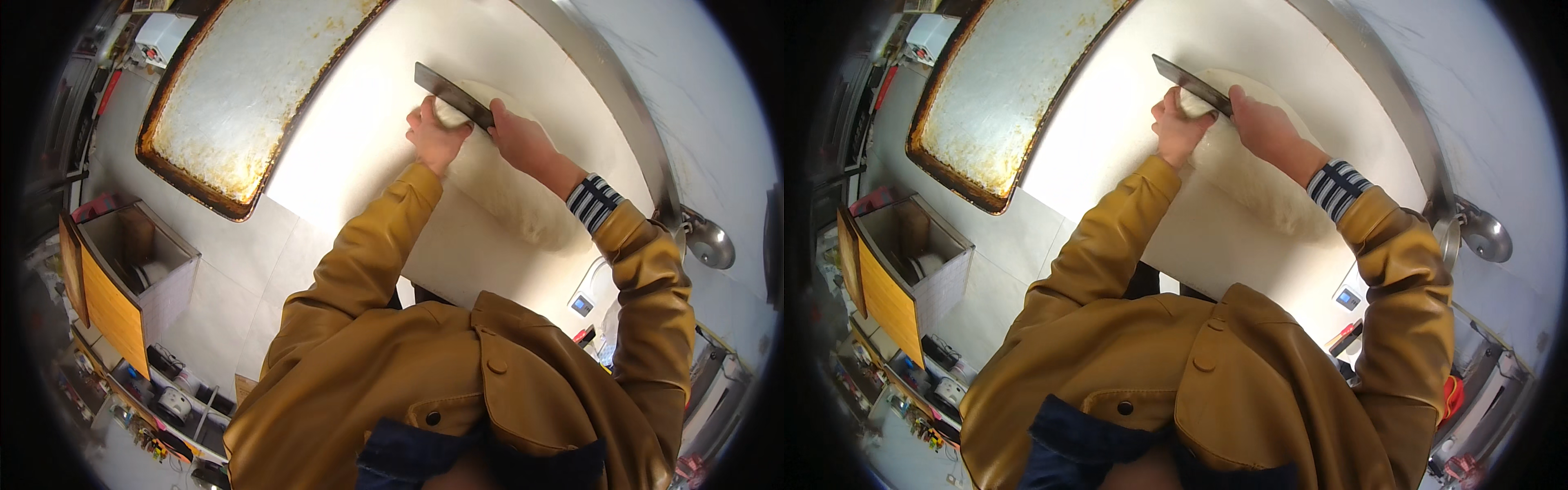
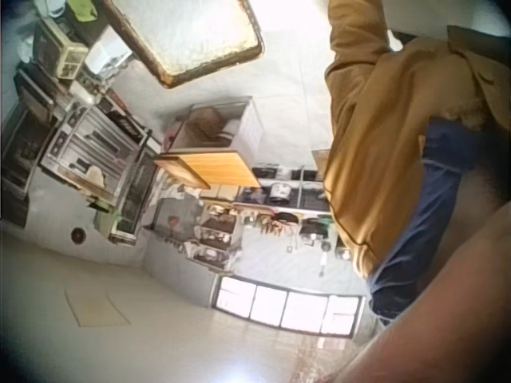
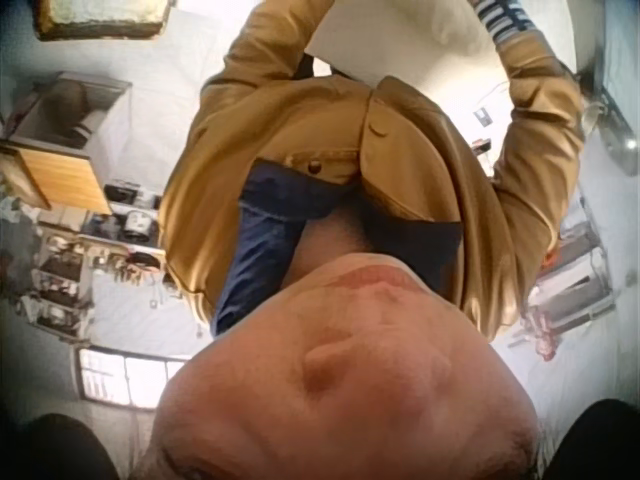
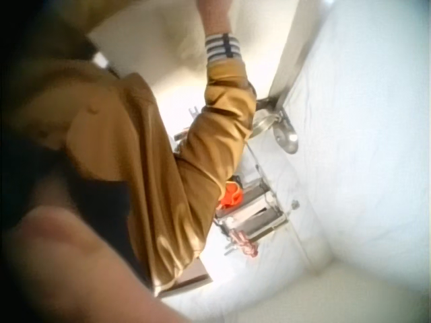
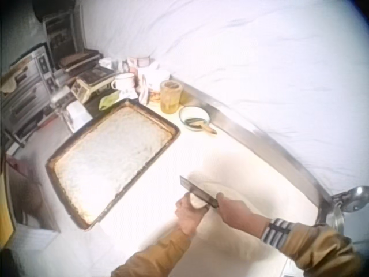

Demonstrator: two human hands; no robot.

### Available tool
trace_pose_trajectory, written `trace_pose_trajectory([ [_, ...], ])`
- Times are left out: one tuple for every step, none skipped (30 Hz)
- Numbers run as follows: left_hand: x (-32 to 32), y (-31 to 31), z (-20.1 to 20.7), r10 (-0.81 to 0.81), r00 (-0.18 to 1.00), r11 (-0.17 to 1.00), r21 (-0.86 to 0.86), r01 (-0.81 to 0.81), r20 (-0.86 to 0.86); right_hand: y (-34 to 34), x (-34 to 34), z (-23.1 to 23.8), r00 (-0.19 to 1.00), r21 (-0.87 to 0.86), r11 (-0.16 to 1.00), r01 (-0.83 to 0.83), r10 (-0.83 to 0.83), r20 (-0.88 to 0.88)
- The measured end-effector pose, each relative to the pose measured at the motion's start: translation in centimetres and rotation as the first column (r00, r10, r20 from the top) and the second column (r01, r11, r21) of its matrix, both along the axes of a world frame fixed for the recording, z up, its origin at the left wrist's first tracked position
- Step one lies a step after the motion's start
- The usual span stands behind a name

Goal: The person removes dough from a mixer, kneads it on a countertop, and shapes it into a long loaf. They then use a bench scraper to cut the dough into several strips and brush the surface with egg wash from a small bowl.

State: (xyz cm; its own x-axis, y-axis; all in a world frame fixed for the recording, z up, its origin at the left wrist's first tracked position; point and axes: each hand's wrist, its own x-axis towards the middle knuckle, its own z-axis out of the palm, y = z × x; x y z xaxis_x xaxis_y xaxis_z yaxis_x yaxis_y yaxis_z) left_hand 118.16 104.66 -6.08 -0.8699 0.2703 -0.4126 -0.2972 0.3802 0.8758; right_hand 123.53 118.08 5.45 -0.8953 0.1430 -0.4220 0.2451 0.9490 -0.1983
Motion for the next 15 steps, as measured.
trace_pose_trajectory([
  [0.0,0.2,0.0,0.014,0.999,1.000,0.001,-0.014,0.046,-0.1,-0.6,-0.6,1.000,-0.032,0.999,-0.012,0.012,-0.008],
  [0.0,0.4,0.0,0.012,0.999,1.000,-0.021,-0.011,0.041,0.0,-1.0,-1.2,1.000,-0.012,1.000,-0.006,0.006,0.011],
  [0.0,0.5,-0.1,0.012,0.999,0.999,-0.050,-0.010,0.040,0.0,-1.5,-1.9,1.000,-0.015,1.000,-0.012,0.012,0.001],
  [0.0,0.5,-0.2,0.040,0.999,0.997,-0.073,-0.041,-0.004,0.0,-2.0,-2.8,1.000,-0.016,1.000,-0.012,0.012,-0.012],
  [-0.1,0.5,-0.3,0.012,1.000,0.998,-0.065,-0.012,0.006,0.1,-2.3,-3.7,0.999,-0.019,0.999,-0.026,0.026,-0.039],
  [-0.2,0.5,-0.4,0.011,1.000,0.998,-0.054,-0.013,-0.022,-0.1,-2.6,-4.7,0.997,-0.024,0.999,-0.034,0.033,-0.065],
  [-0.4,0.3,-0.5,-0.005,0.999,0.999,-0.047,0.004,-0.031,-0.1,-2.7,-5.7,0.997,-0.029,0.999,-0.033,0.031,-0.074],
  [-0.6,0.3,-0.6,-0.008,1.000,1.000,-0.027,0.008,0.008,0.0,-2.8,-6.4,0.994,-0.029,0.999,-0.044,0.041,-0.098],
  [-0.8,0.1,-0.7,0.002,0.999,1.000,-0.024,-0.003,-0.043,0.2,-3.0,-7.2,0.995,-0.023,0.999,-0.034,0.031,-0.099],
  [-1.1,0.0,-0.8,-0.017,0.998,0.999,-0.029,0.015,-0.067,0.5,-2.7,-7.6,0.996,-0.007,1.000,0.000,-0.001,-0.085],
  [-1.2,-0.1,-0.8,-0.067,0.996,0.997,-0.028,0.065,-0.057,0.7,-2.5,-8.0,0.991,-0.006,0.999,-0.047,0.046,-0.122],
  [-1.1,-0.4,-0.7,-0.051,0.999,0.996,0.071,0.052,-0.021,1.1,-2.4,-8.2,0.984,0.008,0.997,-0.080,0.080,-0.160],
  [-1.0,-0.6,-0.7,-0.043,0.999,0.985,0.170,0.042,-0.002,1.3,-2.3,-8.3,0.978,0.011,0.993,-0.119,0.119,-0.173],
  [-0.3,-1.2,-0.5,-0.103,0.993,0.976,0.185,0.113,-0.063,1.5,-2.4,-8.3,0.977,0.005,0.995,-0.097,0.096,-0.190],
  [0.1,-1.8,-0.2,-0.148,0.982,0.966,0.197,0.168,-0.114,1.6,-2.4,-8.2,0.976,-0.012,0.996,-0.091,0.087,-0.202],
])
